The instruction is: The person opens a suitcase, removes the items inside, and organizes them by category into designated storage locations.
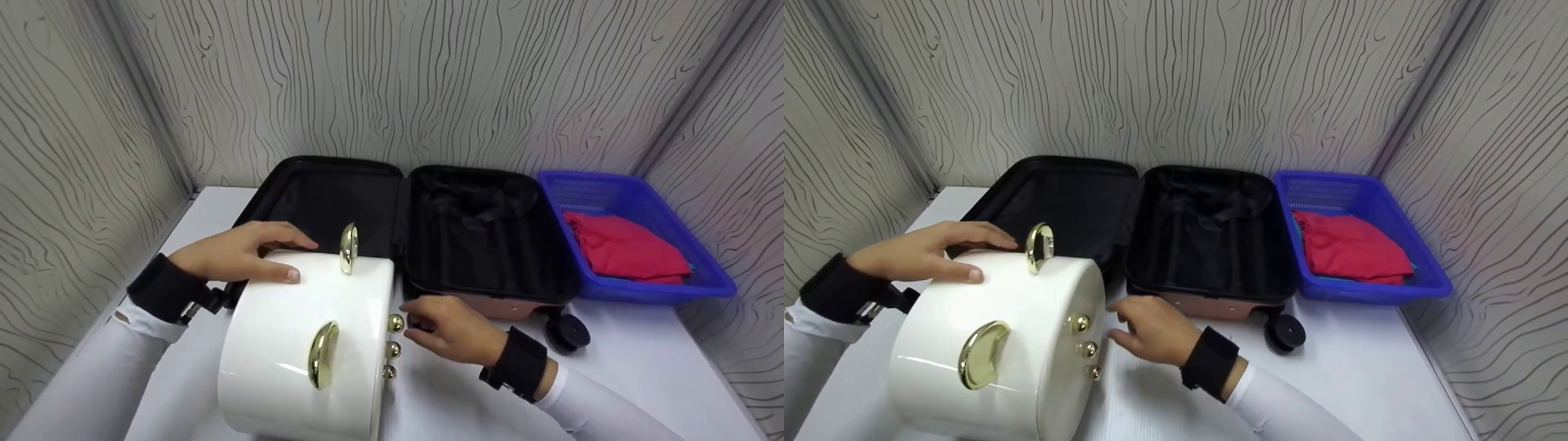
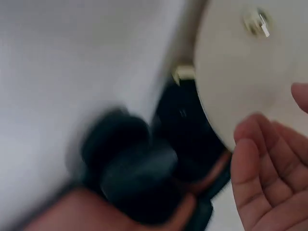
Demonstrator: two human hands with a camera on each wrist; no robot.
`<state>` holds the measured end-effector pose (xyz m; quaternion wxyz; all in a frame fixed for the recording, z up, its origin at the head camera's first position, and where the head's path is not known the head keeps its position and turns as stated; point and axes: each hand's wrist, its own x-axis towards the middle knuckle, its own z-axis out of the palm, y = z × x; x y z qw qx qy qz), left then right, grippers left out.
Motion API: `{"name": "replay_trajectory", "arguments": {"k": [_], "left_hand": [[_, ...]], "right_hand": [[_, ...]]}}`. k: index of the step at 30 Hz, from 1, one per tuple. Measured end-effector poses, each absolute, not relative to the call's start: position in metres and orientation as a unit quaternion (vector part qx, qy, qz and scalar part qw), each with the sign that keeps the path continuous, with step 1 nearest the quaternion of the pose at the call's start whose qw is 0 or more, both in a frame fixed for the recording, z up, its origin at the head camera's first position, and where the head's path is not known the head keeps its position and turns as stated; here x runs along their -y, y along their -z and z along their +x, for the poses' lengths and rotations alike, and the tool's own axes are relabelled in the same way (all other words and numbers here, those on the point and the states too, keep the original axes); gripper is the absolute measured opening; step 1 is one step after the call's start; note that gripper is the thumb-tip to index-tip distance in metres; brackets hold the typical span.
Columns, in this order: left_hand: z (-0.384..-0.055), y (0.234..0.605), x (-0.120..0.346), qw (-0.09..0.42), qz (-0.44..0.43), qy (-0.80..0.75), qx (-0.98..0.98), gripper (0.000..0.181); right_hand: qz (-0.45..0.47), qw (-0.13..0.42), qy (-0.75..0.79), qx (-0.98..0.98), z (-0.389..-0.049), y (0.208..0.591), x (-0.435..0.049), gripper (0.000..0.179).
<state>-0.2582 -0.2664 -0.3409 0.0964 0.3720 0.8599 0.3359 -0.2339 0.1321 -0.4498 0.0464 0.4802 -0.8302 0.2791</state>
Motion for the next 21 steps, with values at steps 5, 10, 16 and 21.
{"name": "replay_trajectory", "arguments": {"k": [5, 10, 16, 21], "left_hand": [[-0.241, 0.317, 0.260, 0.028, 0.396, -0.287, -0.872, 0.036], [-0.211, 0.296, 0.249, -0.025, 0.402, -0.207, -0.891, 0.024], [-0.171, 0.296, 0.232, -0.100, 0.431, -0.134, -0.887, 0.024], [-0.150, 0.303, 0.223, -0.169, 0.453, -0.107, -0.869, 0.035]], "right_hand": [[0.469, 0.045, -0.335, 0.816, -0.243, 0.428, -0.132, 0.056], [0.471, 0.012, -0.362, 0.804, -0.248, 0.420, -0.126, 0.077], [0.455, -0.029, -0.379, 0.805, -0.252, 0.425, -0.119, 0.096], [0.449, -0.027, -0.381, 0.808, -0.252, 0.426, -0.113, 0.100]]}}
